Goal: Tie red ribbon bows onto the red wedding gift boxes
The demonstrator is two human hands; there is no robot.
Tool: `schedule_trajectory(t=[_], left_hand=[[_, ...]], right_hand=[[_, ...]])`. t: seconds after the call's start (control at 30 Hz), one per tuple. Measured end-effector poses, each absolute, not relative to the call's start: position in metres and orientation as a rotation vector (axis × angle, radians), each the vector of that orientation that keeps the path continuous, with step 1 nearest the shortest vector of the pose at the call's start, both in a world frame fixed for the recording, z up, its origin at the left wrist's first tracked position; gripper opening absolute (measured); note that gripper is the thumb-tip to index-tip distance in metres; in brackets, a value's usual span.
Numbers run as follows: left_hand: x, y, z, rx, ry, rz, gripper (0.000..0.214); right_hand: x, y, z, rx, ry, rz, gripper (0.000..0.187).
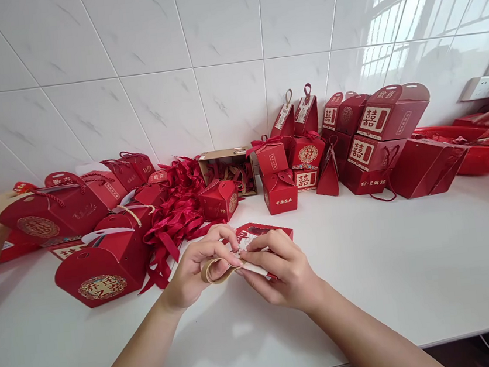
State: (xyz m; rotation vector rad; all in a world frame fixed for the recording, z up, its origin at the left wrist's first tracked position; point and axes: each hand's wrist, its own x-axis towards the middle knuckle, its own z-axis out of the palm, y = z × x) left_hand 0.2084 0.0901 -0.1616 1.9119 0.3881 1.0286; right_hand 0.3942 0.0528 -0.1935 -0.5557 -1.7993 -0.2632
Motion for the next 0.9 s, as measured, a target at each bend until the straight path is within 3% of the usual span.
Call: schedule_trajectory(t=[0.9], left_hand=[[0.2056,0.0909,-0.1630,1.798,0.281,0.966,0.020]], right_hand=[[0.3912,0.0526,-0.1900,-0.576,-1.690,-0.199,0.026]])
